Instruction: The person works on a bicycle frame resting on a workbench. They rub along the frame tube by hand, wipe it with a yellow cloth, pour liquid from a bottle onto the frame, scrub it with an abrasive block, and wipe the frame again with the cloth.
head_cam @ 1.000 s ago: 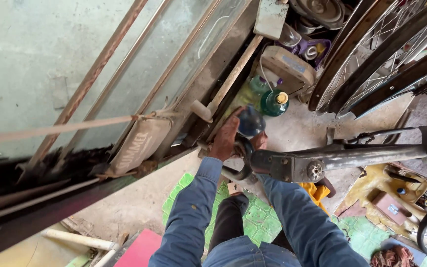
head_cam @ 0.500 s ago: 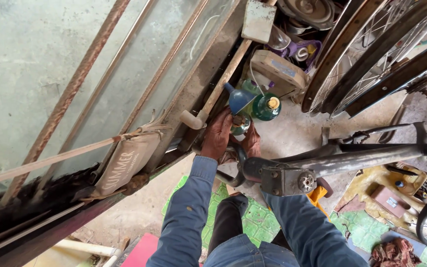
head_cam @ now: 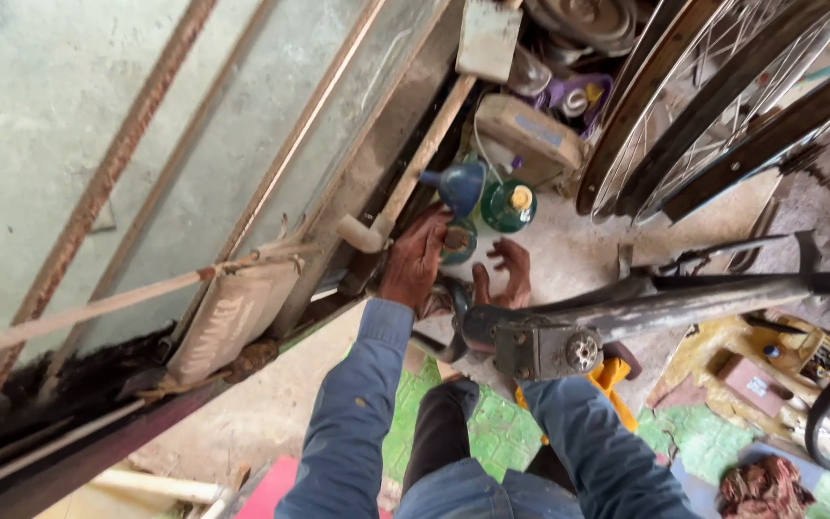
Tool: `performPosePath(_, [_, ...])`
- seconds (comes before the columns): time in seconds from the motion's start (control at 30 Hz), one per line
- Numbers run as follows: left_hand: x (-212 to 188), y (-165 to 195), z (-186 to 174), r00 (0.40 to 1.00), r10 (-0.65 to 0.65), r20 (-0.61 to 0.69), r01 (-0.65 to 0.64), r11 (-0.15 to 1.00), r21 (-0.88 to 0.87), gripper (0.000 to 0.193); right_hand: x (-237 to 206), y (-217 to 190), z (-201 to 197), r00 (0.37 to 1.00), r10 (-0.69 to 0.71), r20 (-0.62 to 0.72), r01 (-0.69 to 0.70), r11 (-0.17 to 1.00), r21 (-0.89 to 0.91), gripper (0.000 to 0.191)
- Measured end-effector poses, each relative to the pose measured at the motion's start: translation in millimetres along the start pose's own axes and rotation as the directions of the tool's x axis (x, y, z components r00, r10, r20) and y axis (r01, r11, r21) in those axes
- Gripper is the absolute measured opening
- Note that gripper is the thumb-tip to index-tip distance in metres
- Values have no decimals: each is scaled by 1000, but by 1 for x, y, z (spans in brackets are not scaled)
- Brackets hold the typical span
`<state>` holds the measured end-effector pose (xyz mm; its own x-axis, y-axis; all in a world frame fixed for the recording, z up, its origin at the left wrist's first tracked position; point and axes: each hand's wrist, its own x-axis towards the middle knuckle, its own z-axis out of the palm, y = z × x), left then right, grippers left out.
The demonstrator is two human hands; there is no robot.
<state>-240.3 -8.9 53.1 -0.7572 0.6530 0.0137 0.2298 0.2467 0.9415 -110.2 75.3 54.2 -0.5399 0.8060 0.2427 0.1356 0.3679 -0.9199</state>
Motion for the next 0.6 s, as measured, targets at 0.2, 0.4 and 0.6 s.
performPosePath(0.2, [3,5,-6,998,70,3,-70,997,-11,46,20,-14,-4,977,-153,147,142,987,81,50])
performPosePath(0.4, [5,-2,-5,999,26,24,-25,999,-46,48,50,5,-7,864,-338,373,392,917,-79,51])
performPosePath(0.6, [2,-6,-3,998,-26,50,28,998,-51,46,50,11,0,911,-289,295,299,954,12,40])
